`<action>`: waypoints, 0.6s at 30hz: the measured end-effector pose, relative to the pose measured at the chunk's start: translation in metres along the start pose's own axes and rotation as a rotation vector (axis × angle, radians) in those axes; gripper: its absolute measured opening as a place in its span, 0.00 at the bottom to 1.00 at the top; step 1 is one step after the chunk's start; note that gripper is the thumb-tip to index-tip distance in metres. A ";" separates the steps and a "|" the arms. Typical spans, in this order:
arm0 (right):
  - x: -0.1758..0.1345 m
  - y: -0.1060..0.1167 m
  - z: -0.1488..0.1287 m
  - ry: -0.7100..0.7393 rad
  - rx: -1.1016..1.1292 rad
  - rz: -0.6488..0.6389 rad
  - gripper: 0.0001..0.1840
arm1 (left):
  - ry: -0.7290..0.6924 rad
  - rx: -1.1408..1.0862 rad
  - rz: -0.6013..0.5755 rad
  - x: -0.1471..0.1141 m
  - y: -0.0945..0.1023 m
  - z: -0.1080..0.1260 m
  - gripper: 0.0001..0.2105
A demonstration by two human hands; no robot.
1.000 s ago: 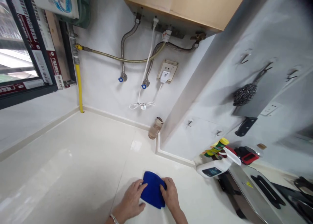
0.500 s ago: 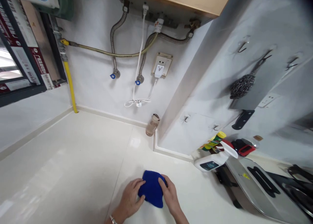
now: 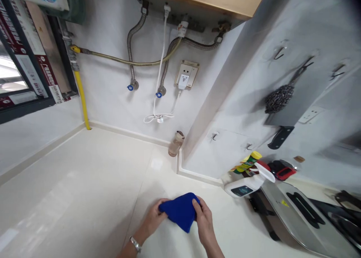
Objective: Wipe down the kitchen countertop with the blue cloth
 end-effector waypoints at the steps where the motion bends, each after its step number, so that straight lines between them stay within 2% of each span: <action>1: 0.001 0.003 -0.001 0.041 -0.099 -0.026 0.30 | 0.026 -0.046 -0.022 -0.001 -0.001 -0.001 0.21; 5: -0.002 0.007 -0.012 0.270 -0.548 -0.063 0.30 | 0.169 -0.262 -0.112 -0.011 -0.011 -0.013 0.23; 8: -0.005 0.006 -0.017 0.362 -0.773 -0.064 0.29 | 0.217 -0.299 -0.100 -0.017 -0.016 -0.023 0.23; 10: -0.005 0.006 -0.014 0.328 -0.745 -0.099 0.29 | 0.219 -0.216 -0.060 -0.017 -0.014 -0.027 0.23; 12: -0.004 0.006 -0.010 0.249 -0.615 -0.135 0.29 | 0.179 -0.059 0.008 -0.015 -0.008 -0.023 0.21; 15: -0.002 0.009 -0.008 0.178 -0.490 -0.097 0.30 | 0.035 0.205 0.107 -0.014 0.004 -0.002 0.18; 18: 0.001 0.011 -0.013 0.193 -0.458 -0.034 0.30 | -0.080 0.423 0.112 -0.016 0.010 0.025 0.24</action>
Point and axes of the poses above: each hand's wrist, its own x-axis towards the middle knuckle, its own y-axis out of the back of the hand, z = x × y, the point moved 7 cm from there along x, towards the middle knuckle, and after that the axes turned 11 degrees about y, right-handed, at the moved point
